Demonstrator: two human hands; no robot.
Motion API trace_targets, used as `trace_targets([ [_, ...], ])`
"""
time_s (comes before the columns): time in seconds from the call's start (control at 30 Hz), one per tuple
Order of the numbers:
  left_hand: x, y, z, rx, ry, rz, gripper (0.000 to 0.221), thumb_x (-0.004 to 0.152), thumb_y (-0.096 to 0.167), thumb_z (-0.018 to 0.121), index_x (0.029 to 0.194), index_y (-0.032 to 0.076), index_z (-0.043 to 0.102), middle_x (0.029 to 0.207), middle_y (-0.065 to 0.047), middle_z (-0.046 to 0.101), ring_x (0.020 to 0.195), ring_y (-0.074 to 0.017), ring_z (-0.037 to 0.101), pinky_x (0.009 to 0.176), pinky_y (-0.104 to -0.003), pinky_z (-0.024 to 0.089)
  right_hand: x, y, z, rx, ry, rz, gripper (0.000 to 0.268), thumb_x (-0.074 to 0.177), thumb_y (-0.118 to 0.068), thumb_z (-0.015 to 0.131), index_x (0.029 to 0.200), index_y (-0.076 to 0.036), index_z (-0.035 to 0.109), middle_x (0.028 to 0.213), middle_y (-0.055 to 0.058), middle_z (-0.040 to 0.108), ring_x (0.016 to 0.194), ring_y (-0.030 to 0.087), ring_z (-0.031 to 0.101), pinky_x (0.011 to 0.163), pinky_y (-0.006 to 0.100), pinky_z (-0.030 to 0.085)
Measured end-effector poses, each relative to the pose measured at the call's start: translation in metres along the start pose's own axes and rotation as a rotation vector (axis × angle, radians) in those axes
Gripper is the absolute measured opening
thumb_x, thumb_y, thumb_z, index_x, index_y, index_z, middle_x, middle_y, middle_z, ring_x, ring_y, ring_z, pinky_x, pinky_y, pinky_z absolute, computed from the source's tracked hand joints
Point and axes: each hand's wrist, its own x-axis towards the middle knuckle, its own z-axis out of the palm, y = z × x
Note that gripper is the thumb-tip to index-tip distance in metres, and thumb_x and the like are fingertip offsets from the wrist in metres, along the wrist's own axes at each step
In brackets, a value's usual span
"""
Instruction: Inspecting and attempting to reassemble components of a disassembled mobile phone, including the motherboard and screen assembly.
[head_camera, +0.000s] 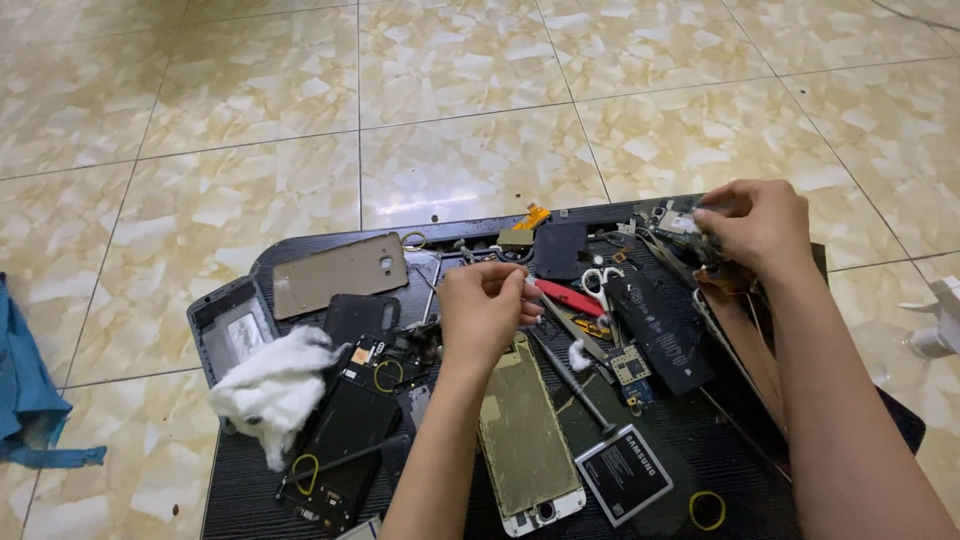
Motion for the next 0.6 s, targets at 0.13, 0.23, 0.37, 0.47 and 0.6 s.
trace_targets([
  [0.13, -0.003, -0.005, -0.005, -0.041, -0.005, 0.037, 0.016, 0.089, 0.001, 0.066, 0.097, -0.010, 0.075, 0.070, -0.013, 0.074, 0.053, -0.0169, 0.068, 0.048, -0.025, 0.057, -0.004, -0.011, -0.004, -0.087, -0.032, 0.058, 0.017, 0.082, -0.009, 0.082, 0.097, -0.002, 0.082, 0.074, 0.014, 0.073, 0.064, 0.022, 0.065, 0.060, 0.035, 0.050],
  [0.23, -0.011, 0.002, -0.012, -0.016, 0.012, 0.033, 0.013, 0.084, 0.001, 0.072, 0.092, -0.009, 0.077, 0.069, -0.014, 0.074, 0.053, -0.0165, 0.067, 0.050, -0.026, 0.057, -0.008, -0.012, -0.003, -0.121, -0.052, 0.078, 0.019, 0.079, -0.007, 0.082, 0.097, -0.001, 0.081, 0.083, 0.015, 0.076, 0.071, 0.026, 0.070, 0.066, 0.038, 0.054],
  [0.37, -0.015, 0.002, -0.027, 0.072, 0.059, 0.125, 0.011, 0.077, 0.002, 0.077, 0.087, -0.003, 0.080, 0.066, -0.009, 0.074, 0.054, -0.0136, 0.068, 0.053, -0.024, 0.058, -0.008, -0.009, -0.002, -0.307, -0.029, 0.013, 0.018, 0.082, -0.017, 0.080, 0.097, -0.007, 0.084, 0.086, 0.013, 0.078, 0.076, 0.030, 0.071, 0.076, 0.043, 0.056],
  [0.47, -0.020, 0.004, -0.045, 0.106, 0.132, 0.211, 0.015, 0.071, 0.001, 0.081, 0.086, 0.000, 0.080, 0.067, -0.007, 0.075, 0.053, -0.0116, 0.067, 0.052, -0.023, 0.055, -0.004, 0.004, 0.002, -0.389, 0.127, -0.182, 0.016, 0.085, -0.022, 0.079, 0.096, -0.010, 0.084, 0.082, 0.014, 0.075, 0.075, 0.033, 0.068, 0.081, 0.045, 0.054],
  [0.6, -0.033, 0.008, -0.084, 0.178, 0.327, 0.344, 0.024, 0.066, 0.019, 0.090, 0.085, 0.007, 0.082, 0.057, -0.001, 0.069, 0.047, -0.0073, 0.057, 0.046, -0.020, 0.046, -0.033, -0.031, 0.006, -0.273, 0.367, -0.438, 0.012, 0.094, -0.016, 0.082, 0.100, -0.006, 0.084, 0.081, 0.016, 0.069, 0.082, 0.031, 0.060, 0.078, 0.043, 0.051],
])
